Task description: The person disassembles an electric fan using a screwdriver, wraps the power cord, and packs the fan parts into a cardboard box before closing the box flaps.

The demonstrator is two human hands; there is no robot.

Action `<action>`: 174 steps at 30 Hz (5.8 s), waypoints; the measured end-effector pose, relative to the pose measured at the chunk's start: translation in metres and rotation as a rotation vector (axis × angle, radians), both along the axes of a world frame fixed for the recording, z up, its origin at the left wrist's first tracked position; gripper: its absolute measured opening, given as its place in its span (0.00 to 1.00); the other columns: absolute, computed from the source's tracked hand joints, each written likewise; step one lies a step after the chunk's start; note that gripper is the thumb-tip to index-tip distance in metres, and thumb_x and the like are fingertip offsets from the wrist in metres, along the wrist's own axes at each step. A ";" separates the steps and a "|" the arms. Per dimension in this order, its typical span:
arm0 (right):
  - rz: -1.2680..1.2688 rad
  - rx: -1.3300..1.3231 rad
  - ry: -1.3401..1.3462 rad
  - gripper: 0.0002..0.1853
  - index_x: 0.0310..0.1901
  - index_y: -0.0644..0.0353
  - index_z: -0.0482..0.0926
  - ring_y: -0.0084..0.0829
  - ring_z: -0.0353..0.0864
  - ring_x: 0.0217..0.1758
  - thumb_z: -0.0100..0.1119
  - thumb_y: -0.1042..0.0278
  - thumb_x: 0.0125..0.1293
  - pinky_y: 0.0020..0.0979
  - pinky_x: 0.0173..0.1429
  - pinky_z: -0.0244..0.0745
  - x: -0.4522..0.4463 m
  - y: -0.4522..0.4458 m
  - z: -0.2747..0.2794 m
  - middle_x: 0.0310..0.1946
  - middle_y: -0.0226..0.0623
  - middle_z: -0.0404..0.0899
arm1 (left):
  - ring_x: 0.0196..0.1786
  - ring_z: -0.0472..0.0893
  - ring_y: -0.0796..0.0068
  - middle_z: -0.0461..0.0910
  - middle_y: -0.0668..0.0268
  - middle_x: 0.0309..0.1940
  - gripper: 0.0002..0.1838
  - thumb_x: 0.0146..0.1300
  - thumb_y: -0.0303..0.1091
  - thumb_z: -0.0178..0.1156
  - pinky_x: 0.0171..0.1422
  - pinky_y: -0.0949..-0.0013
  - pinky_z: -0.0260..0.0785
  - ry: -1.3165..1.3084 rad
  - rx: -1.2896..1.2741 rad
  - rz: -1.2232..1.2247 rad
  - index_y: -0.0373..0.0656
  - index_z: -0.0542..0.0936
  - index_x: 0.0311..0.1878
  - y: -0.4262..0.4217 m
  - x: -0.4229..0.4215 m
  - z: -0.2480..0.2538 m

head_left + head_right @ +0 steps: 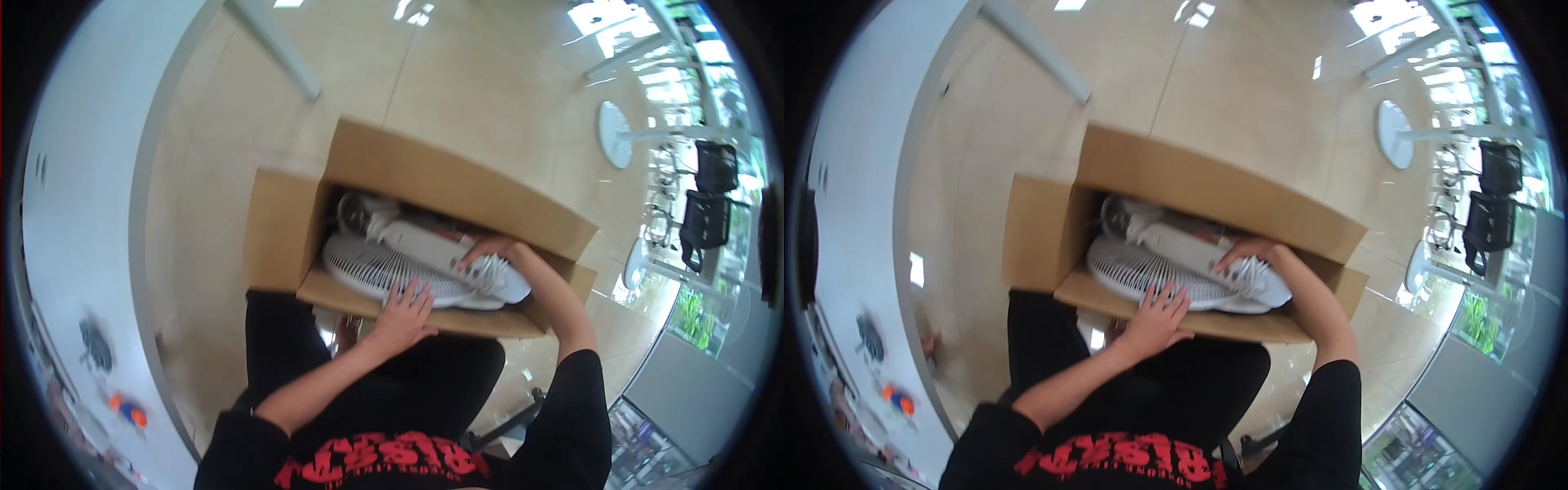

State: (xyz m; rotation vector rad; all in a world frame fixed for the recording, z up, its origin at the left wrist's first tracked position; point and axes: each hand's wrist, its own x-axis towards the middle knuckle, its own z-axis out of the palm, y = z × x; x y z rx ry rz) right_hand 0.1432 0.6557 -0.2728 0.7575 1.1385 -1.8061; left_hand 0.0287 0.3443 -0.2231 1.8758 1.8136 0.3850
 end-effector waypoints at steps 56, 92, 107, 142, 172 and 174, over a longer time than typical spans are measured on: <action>0.232 1.265 0.176 0.46 0.72 0.54 0.69 0.56 0.63 0.78 0.73 0.39 0.57 0.57 0.76 0.61 -0.102 -0.126 -0.187 0.73 0.54 0.66 | 0.77 0.66 0.44 0.69 0.54 0.74 0.40 0.68 0.65 0.59 0.73 0.26 0.60 0.020 0.010 -0.038 0.42 0.75 0.71 -0.005 0.009 -0.011; -0.206 1.766 0.272 0.33 0.72 0.51 0.72 0.51 0.56 0.83 0.65 0.50 0.68 0.69 0.80 0.50 0.149 -0.295 0.064 0.79 0.48 0.61 | 0.81 0.61 0.49 0.75 0.48 0.70 0.41 0.74 0.65 0.55 0.84 0.39 0.48 -1.660 0.770 -0.907 0.54 0.61 0.81 -0.103 0.006 0.516; -0.295 1.887 0.352 0.30 0.68 0.59 0.75 0.52 0.65 0.78 0.67 0.60 0.65 0.51 0.80 0.59 0.177 -0.340 0.074 0.73 0.51 0.69 | 0.80 0.64 0.56 0.70 0.52 0.74 0.43 0.73 0.63 0.58 0.82 0.49 0.55 -1.684 0.719 -1.102 0.41 0.62 0.79 -0.230 0.054 0.554; -0.030 1.372 1.681 0.35 0.69 0.55 0.73 0.52 0.64 0.76 0.72 0.58 0.61 0.53 0.77 0.61 -0.230 -0.563 0.354 0.71 0.48 0.67 | 0.52 0.79 0.54 0.83 0.57 0.44 0.06 0.68 0.28 0.65 0.60 0.54 0.70 0.383 0.767 1.041 0.37 0.83 0.45 -0.478 -0.207 0.288; -0.503 1.543 1.248 0.21 0.59 0.53 0.82 0.44 0.78 0.59 0.55 0.82 0.67 0.47 0.61 0.71 -0.366 -0.442 0.319 0.55 0.39 0.80 | 0.81 0.60 0.45 0.68 0.53 0.76 0.37 0.67 0.56 0.66 0.81 0.33 0.46 0.704 0.506 1.406 0.46 0.72 0.74 -0.513 -0.251 0.241; -0.469 1.558 1.229 0.21 0.58 0.50 0.82 0.43 0.78 0.60 0.55 0.82 0.67 0.46 0.61 0.70 -0.378 -0.444 0.306 0.54 0.37 0.81 | 0.80 0.63 0.45 0.70 0.50 0.74 0.36 0.68 0.54 0.66 0.81 0.37 0.50 0.714 0.529 1.385 0.43 0.73 0.73 -0.512 -0.246 0.246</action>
